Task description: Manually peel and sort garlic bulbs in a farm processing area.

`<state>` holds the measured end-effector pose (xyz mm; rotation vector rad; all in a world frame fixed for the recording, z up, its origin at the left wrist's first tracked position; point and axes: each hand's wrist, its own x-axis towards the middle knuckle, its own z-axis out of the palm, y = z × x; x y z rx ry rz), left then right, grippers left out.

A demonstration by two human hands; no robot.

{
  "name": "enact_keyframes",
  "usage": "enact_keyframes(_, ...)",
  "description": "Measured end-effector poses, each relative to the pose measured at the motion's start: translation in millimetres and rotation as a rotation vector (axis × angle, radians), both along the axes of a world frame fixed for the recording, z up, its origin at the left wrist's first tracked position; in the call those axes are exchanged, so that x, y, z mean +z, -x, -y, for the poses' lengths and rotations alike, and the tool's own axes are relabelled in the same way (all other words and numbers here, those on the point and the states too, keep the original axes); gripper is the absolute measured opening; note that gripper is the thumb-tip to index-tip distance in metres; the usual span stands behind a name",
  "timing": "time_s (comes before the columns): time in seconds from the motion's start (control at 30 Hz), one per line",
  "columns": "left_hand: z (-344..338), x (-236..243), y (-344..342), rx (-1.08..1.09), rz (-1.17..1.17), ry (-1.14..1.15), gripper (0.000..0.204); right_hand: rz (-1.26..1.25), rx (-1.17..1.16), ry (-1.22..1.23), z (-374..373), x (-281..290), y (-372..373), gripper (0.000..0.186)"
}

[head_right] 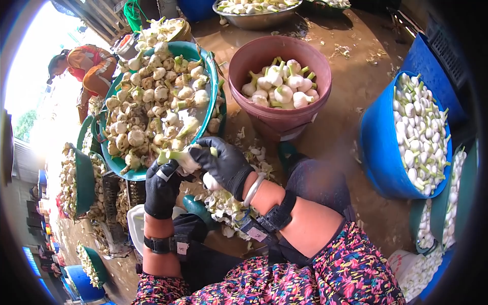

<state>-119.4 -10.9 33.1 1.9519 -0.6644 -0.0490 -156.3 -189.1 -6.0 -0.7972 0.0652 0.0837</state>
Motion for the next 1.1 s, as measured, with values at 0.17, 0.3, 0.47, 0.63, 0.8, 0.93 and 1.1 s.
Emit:
enact_keyframes(0.17, 23.1, 15.1, 12.4, 0.056, -0.474, 0.202, 0.010, 0.039, 0.082, 0.384, 18.6, 18.8, 6.7, 0.033)
enact_keyframes(0.3, 8.7, 10.3, 2.4, 0.125, -0.237, -0.047, 0.012, -0.099, 0.631, 0.110, 24.3, 35.0, 15.7, 0.028)
enact_keyframes(0.47, 15.6, -7.9, 3.4, 0.119, -0.315, 0.159, 0.016, -0.074, 0.558, 0.014, 26.8, 40.8, 14.8, 0.029)
enact_keyframes(0.63, 3.9, 29.4, 3.8, 0.106, -0.649, 0.047, 0.029, -0.003, 0.299, 0.194, 20.7, 20.3, 8.3, 0.030)
enact_keyframes(0.8, 28.7, 25.7, 17.7, 0.081, -0.252, 0.222, 0.025, 0.053, 0.063, 0.389, 12.0, 20.3, 12.7, 0.038)
enact_keyframes(0.93, 16.7, 30.4, 15.1, 0.111, -0.422, 0.260, 0.020, -0.132, 0.374, 0.152, 30.1, 30.6, 12.1, 0.033)
enact_keyframes(1.1, 19.1, 27.2, 15.4, 0.105, -0.457, 0.268, 0.017, 0.502, -0.063, 0.782, 23.6, 13.8, 7.6, 0.030)
